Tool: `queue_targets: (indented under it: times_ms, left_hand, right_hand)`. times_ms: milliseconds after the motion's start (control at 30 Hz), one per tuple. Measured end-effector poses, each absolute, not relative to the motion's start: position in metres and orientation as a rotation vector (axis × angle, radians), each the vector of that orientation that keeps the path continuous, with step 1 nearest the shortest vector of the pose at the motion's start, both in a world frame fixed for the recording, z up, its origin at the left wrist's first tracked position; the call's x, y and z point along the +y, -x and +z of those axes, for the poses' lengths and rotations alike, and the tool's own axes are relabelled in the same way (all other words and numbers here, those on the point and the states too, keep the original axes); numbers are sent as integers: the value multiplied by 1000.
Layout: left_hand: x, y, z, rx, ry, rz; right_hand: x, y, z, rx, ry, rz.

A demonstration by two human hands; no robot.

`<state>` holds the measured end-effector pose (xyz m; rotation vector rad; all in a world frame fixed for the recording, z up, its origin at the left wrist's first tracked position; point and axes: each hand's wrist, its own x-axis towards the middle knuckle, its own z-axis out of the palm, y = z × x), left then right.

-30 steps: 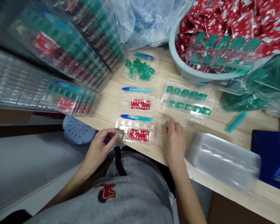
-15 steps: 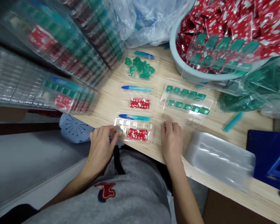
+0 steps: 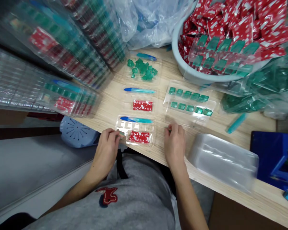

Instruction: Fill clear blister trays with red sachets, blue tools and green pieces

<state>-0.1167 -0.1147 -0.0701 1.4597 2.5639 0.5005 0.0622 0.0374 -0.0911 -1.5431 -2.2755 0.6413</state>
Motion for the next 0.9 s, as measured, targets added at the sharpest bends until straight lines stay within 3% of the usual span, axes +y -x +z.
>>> queue_targets:
  times_ms: [367,633,767,900]
  left_hand:
    - [-103,129,-62,2458,-1333,547]
    - [-96,144,-46,2432,-1364,756]
    - [-64,132,-26,2009,-1293,1023]
    - [-38,118,-19,1818,-1287,1147]
  right_hand:
    - [38,-63,-94,-2190,1537,739]
    - [45,-64,-44,-1985,1374,1001]
    - [41,-43,-18,-1843,1083,1334]
    - [46,-26,-2,-1996,901,1309]
